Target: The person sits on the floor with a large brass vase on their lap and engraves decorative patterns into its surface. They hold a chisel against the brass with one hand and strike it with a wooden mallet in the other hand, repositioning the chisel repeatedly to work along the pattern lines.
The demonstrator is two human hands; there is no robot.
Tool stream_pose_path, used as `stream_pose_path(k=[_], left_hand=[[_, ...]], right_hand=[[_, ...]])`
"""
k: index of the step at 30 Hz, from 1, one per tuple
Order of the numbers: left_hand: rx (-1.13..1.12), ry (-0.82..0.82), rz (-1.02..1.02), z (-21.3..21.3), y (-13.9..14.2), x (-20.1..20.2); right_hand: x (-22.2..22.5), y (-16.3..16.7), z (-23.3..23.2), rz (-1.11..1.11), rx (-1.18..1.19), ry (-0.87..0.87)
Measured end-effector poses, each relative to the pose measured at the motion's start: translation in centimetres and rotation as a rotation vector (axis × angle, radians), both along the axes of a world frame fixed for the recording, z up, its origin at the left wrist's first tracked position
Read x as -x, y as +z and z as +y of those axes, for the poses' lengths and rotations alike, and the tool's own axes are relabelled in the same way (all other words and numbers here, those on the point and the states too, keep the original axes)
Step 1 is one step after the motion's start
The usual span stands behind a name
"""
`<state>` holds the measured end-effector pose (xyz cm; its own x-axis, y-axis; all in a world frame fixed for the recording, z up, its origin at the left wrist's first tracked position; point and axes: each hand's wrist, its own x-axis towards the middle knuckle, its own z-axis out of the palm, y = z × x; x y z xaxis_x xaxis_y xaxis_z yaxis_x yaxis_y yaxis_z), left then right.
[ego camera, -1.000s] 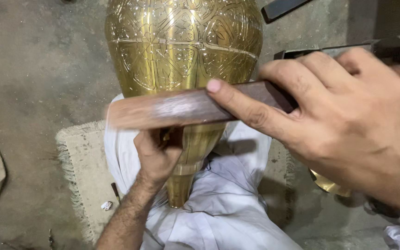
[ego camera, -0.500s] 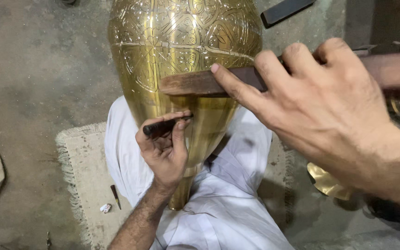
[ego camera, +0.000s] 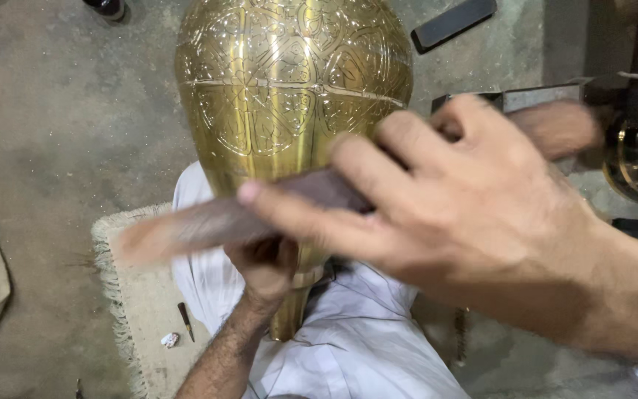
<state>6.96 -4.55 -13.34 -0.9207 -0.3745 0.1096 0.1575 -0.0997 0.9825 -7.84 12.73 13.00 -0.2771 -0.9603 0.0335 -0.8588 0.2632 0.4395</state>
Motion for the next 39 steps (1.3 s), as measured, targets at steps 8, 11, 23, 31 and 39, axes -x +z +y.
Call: stream_pose_path(k=[8, 11, 23, 31, 39], left_hand=[[0.538, -0.144, -0.165, -3.1, 3.1, 2.5], [0.514, -0.271, 0.025, -4.0, 4.2, 4.1], [0.771, -0.835, 0.094, -5.9, 8.9, 10.5], [0.946, -1.088, 0.071, -5.3, 10.9, 13.2], [1.101, -1.263, 0.14, -4.2, 12.3, 15.0]], right_hand=[[0.9, -1.2, 3.0, -0.043, 0.055, -0.082], [0.7, -2.6, 4.7, -0.068, 0.118, -0.124], [-4.7, -12.0, 9.9, -0.41, 0.653, -0.448], [-10.5, -15.0, 8.7, -0.364, 0.751, -0.699], [-13.8, -18.3, 7.0, -0.474, 1.117, -0.789]])
